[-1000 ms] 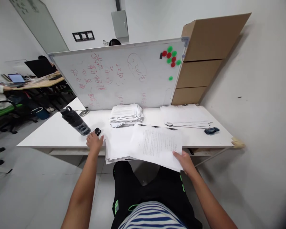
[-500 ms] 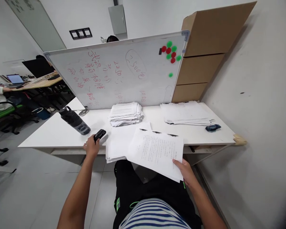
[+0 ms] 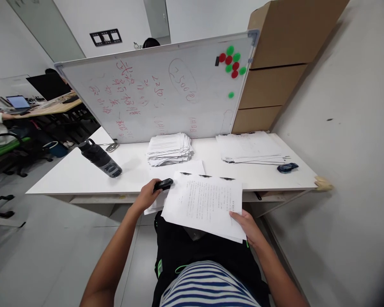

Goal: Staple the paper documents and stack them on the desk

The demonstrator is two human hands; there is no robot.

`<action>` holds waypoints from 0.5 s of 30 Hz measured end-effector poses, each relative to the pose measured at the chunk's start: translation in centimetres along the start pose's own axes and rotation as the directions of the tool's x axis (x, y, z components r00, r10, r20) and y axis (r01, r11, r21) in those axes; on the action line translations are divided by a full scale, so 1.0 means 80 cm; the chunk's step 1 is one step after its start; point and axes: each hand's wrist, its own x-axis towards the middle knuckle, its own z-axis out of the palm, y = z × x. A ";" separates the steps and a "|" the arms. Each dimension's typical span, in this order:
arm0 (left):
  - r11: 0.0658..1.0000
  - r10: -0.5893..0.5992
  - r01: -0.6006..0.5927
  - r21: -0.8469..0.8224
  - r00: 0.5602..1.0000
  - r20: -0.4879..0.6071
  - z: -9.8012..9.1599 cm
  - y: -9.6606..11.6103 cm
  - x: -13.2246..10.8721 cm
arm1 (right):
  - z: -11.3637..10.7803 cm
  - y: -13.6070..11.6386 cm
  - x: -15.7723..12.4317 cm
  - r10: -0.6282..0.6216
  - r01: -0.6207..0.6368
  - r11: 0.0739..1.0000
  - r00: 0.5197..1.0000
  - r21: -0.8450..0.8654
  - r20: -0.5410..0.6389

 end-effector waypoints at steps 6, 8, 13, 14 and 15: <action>0.995 0.052 -0.056 0.077 0.997 0.059 0.018 0.005 0.033 | -0.004 0.005 -0.002 -0.015 0.017 0.999 0.999 -0.047 0.037; 0.992 0.056 -0.062 0.111 0.997 0.059 0.025 0.004 0.050 | -0.001 0.003 0.002 -0.039 0.043 0.997 0.997 -0.063 0.066; 0.969 0.053 -0.075 0.234 0.994 0.100 0.034 0.006 0.081 | 0.012 -0.004 0.020 -0.104 0.111 0.988 0.992 -0.110 0.070; 0.968 0.052 -0.079 0.237 0.992 0.117 0.031 0.007 0.084 | 0.014 -0.006 0.023 -0.108 0.114 0.987 0.993 -0.112 0.057; 0.972 0.044 -0.074 0.223 0.990 0.136 0.028 0.010 0.088 | 0.016 -0.009 0.025 -0.109 0.113 0.987 0.993 -0.112 0.046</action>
